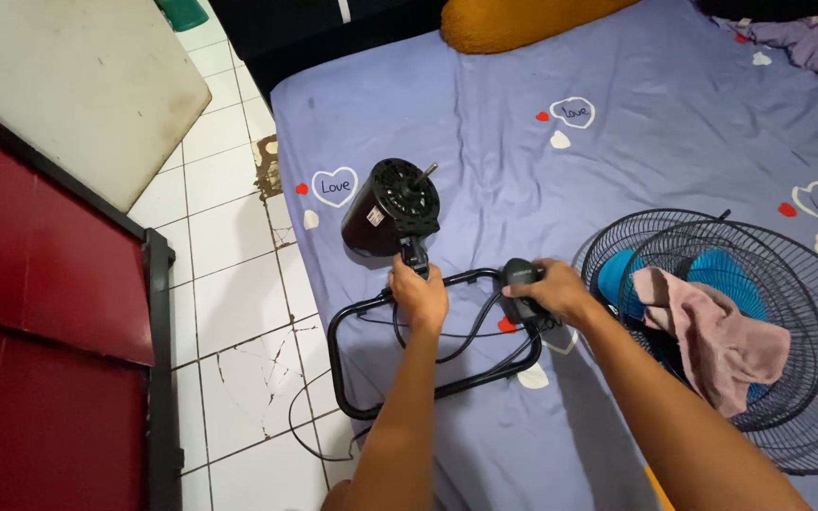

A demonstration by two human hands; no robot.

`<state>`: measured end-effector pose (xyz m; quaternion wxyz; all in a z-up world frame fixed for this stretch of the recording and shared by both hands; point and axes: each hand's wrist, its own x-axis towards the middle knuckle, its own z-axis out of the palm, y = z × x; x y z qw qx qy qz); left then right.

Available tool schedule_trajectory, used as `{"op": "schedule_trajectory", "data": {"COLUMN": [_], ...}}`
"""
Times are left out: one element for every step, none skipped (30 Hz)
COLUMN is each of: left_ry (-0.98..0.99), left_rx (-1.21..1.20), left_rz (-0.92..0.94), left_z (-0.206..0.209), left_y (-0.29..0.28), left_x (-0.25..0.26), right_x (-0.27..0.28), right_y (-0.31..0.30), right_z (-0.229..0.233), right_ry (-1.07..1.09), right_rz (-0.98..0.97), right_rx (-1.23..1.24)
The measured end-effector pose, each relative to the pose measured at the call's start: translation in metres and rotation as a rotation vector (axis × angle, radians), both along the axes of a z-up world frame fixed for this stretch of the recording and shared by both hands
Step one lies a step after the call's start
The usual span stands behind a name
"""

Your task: Assemble a small electric desk fan on a bed.

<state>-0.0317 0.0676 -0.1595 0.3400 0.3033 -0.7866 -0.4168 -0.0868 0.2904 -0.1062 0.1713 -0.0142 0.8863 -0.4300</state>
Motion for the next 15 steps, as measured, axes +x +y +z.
{"op": "schedule_trajectory", "data": {"left_ry": [-0.001,-0.019,-0.037,-0.035,-0.026,-0.019,-0.021,-0.019,-0.016,-0.013,-0.011,-0.016,-0.02,-0.033,-0.046], "left_rx": [0.0,0.024,0.048,0.046,0.021,-0.002,-0.002,0.001,0.003,0.0,-0.014,-0.026,-0.026,0.01,0.047], "left_rz": [0.001,-0.001,-0.002,-0.001,0.002,0.003,0.001,-0.002,-0.004,-0.003,0.0,-0.001,-0.001,-0.012,-0.023], "left_z": [0.002,0.003,0.005,0.004,0.004,0.002,0.002,0.002,0.001,0.0,-0.001,-0.004,0.002,0.01,0.017], "left_y": [0.001,0.001,0.002,0.001,0.001,0.002,0.003,0.003,0.003,0.001,0.0,0.001,0.003,0.003,0.004], "left_x": [0.001,0.003,0.005,0.003,0.001,0.002,0.002,0.002,0.003,0.001,-0.001,0.001,0.005,0.007,0.009], "right_x": [0.002,0.005,0.008,0.005,0.003,0.003,0.003,0.003,0.003,0.001,-0.001,0.002,0.003,0.0,-0.002], "right_y": [-0.004,-0.008,-0.012,-0.012,-0.013,-0.012,-0.012,-0.014,-0.015,-0.017,-0.018,-0.017,-0.014,-0.014,-0.014], "right_z": [0.005,0.01,0.015,0.012,0.008,0.003,0.003,0.002,0.001,0.003,0.004,0.003,0.003,0.003,0.004], "right_ry": [-0.001,-0.081,-0.161,-0.159,-0.097,-0.038,-0.04,-0.038,-0.036,-0.032,-0.028,-0.032,-0.036,-0.094,-0.153], "right_rz": [0.001,0.008,0.017,0.018,0.052,0.084,0.083,0.069,0.054,0.056,0.078,0.098,0.098,0.099,0.101], "right_rx": [0.0,0.045,0.09,0.088,0.148,0.211,0.211,0.153,0.095,0.092,0.127,0.165,0.165,0.157,0.15]}}
